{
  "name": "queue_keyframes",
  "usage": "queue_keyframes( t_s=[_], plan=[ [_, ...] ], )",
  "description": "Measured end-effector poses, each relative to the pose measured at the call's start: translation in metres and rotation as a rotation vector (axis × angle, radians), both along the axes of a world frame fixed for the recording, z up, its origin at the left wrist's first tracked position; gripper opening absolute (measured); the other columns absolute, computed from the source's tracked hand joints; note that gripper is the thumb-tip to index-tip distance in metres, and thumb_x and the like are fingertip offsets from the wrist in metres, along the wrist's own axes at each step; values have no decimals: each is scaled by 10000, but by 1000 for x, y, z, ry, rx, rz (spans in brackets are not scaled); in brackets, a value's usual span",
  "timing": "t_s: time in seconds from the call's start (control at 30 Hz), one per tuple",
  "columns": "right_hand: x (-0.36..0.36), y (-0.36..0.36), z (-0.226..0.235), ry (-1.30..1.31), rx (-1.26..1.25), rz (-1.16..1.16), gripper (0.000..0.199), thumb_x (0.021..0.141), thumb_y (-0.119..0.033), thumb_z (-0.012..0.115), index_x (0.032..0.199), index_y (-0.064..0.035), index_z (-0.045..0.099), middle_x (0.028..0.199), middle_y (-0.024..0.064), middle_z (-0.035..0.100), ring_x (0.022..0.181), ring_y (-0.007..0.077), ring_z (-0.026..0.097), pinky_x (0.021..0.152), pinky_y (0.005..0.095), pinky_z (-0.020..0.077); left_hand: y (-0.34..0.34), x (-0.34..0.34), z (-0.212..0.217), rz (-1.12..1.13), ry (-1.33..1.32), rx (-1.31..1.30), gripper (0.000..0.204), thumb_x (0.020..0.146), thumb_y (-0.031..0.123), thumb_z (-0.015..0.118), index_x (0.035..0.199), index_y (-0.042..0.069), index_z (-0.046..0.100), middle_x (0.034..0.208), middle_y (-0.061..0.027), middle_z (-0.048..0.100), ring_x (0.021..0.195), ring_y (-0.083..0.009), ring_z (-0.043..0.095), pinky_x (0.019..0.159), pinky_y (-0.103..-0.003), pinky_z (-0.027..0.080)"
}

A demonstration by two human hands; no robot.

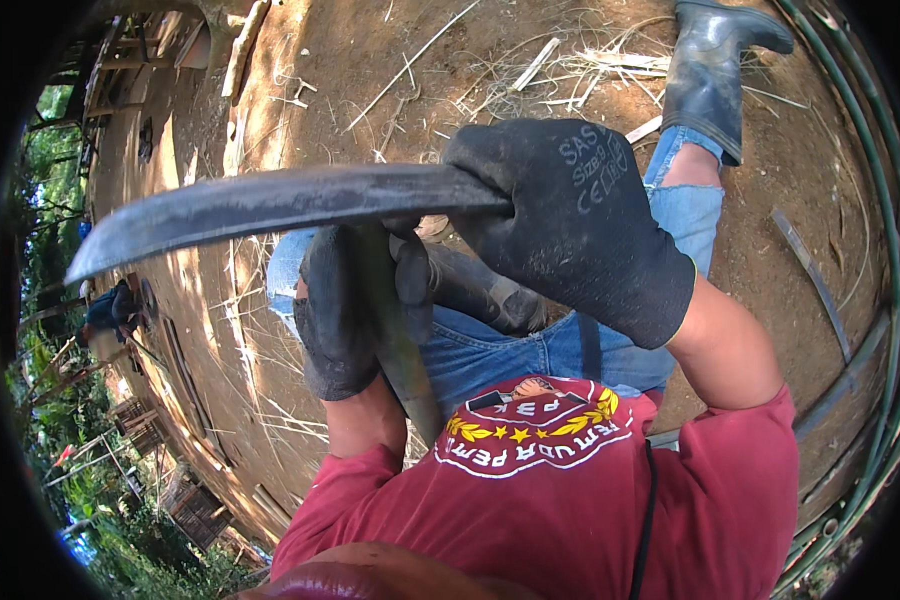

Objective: The person sits on the ground and uses a machete to split a long bamboo pole into thin strips. They hold the bamboo vertically and repeatedly strike it with the blade to separate the layers, then peel away the resulting strips.

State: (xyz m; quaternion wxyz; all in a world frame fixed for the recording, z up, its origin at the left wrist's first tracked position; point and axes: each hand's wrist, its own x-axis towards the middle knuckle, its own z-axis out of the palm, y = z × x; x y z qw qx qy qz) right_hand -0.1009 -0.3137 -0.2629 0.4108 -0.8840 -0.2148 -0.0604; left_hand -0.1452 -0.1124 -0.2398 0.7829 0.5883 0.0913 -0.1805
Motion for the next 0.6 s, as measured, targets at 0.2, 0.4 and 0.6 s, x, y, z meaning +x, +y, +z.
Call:
queue_keyframes(
  t_s=[0.2,0.4,0.6],
  plan=[
    [-8,10,11,-110,-143,50,287,697,-144,789,962,-68,707,763,113,657,705,322,667,624,402,515,-4,-12,-5,106,-56,116,415,1008,420,587,1098,16,619,724,-83,586,518,-150,522,444,-260,406],
    [-7,12,12,-110,-168,62,252,696,-144,776,925,-77,695,733,110,624,688,325,650,604,415,495,-8,-10,-10,162,50,58,416,1019,425,558,1024,18,646,647,-49,551,469,-143,512,441,-254,406],
    [6,14,-5,-66,-136,95,174,716,-177,736,812,-98,614,720,130,590,693,362,627,598,443,479,-10,-4,-2,52,27,223,402,1046,414,504,1049,30,626,651,-29,537,469,-120,511,438,-250,408]
  ],
)
